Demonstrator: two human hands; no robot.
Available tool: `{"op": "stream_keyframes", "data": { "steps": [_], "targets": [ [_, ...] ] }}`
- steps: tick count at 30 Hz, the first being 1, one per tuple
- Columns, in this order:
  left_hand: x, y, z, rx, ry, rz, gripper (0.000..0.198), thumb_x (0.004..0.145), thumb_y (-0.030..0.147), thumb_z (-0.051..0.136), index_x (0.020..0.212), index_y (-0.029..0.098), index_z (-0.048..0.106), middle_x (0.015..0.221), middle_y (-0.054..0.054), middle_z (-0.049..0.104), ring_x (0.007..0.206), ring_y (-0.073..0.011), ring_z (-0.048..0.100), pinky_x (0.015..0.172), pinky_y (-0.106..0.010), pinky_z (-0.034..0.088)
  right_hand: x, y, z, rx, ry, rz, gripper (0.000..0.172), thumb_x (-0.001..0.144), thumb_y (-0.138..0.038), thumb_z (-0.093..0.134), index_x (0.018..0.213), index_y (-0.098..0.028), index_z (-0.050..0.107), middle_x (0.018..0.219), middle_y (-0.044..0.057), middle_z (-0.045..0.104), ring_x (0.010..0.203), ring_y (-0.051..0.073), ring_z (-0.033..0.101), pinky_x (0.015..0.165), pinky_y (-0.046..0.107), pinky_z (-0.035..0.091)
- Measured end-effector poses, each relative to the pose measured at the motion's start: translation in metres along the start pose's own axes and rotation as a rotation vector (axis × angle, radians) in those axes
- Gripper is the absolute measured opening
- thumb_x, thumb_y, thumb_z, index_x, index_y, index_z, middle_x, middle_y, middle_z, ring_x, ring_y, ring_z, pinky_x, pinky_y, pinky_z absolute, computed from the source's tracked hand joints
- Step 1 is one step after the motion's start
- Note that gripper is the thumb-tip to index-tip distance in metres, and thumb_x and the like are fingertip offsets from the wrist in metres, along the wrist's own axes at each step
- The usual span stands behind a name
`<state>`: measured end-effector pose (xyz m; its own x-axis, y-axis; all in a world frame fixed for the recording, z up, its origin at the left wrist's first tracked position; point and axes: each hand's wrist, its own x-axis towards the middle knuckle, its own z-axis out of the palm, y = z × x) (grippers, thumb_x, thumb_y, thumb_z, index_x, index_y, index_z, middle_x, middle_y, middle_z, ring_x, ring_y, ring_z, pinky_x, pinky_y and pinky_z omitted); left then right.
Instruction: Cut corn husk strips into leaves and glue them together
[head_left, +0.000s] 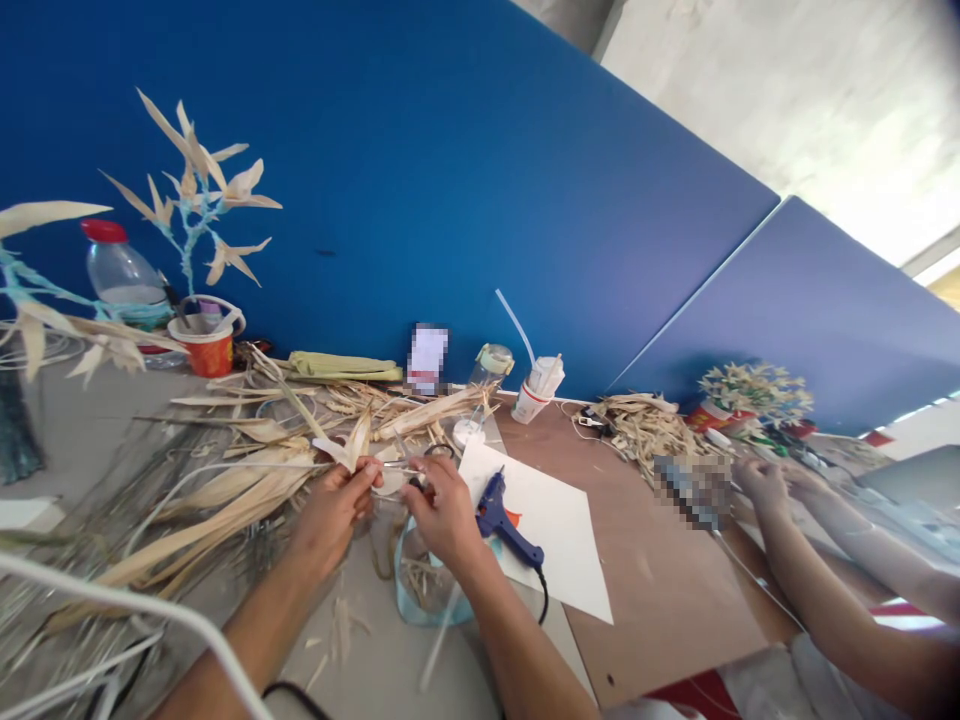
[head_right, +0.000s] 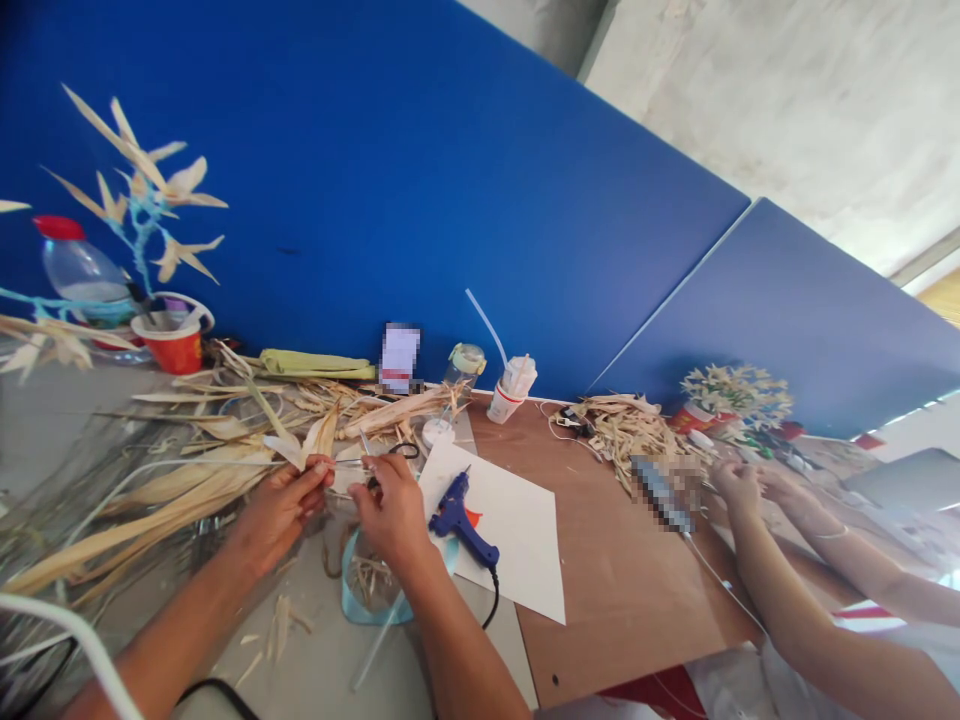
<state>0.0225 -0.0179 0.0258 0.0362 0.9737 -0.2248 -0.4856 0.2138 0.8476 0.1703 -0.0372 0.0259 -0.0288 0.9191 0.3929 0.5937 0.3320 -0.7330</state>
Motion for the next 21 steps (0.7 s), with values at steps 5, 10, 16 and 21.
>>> {"op": "stream_keyframes", "data": {
  "steps": [5, 10, 16, 21],
  "targets": [
    [-0.002, -0.009, 0.001, 0.088, -0.067, 0.034, 0.039, 0.057, 0.043, 0.080, 0.077, 0.014, 0.063, 0.057, 0.005, 0.054, 0.042, -0.0043, 0.033, 0.042, -0.019, 0.022, -0.001, 0.001, 0.013, 0.400, 0.056, 0.106, 0.015, 0.078, -0.024, 0.056, 0.079, -0.018, 0.069, 0.077, 0.003, 0.061, 0.072, 0.016, 0.056, 0.069, 0.027, 0.045],
    [-0.004, -0.013, 0.001, 0.137, -0.130, 0.043, 0.047, 0.064, 0.044, 0.076, 0.101, 0.017, 0.064, 0.063, 0.004, 0.056, 0.046, -0.0076, 0.038, 0.045, -0.021, 0.028, 0.003, 0.005, 0.009, 0.574, 0.199, 0.260, 0.016, 0.072, -0.028, 0.055, 0.060, -0.018, 0.057, 0.064, -0.002, 0.051, 0.056, 0.011, 0.045, 0.053, 0.023, 0.038],
    [-0.009, -0.007, 0.005, 0.032, -0.191, 0.012, 0.041, 0.068, 0.052, 0.070, 0.087, 0.017, 0.069, 0.069, 0.001, 0.058, 0.049, -0.0073, 0.037, 0.049, -0.022, 0.033, 0.007, 0.012, 0.007, 0.612, 0.271, 0.326, 0.012, 0.067, -0.027, 0.053, 0.057, -0.020, 0.053, 0.057, -0.004, 0.046, 0.054, 0.011, 0.041, 0.050, 0.023, 0.035],
    [-0.008, -0.001, 0.006, -0.002, -0.133, -0.004, 0.034, 0.062, 0.043, 0.078, 0.076, 0.014, 0.068, 0.062, 0.002, 0.054, 0.047, -0.0053, 0.033, 0.045, -0.021, 0.028, 0.007, 0.013, 0.008, 0.599, 0.271, 0.311, 0.015, 0.067, -0.028, 0.054, 0.054, -0.020, 0.051, 0.059, -0.003, 0.047, 0.056, 0.012, 0.043, 0.052, 0.023, 0.035]
  ]
}}
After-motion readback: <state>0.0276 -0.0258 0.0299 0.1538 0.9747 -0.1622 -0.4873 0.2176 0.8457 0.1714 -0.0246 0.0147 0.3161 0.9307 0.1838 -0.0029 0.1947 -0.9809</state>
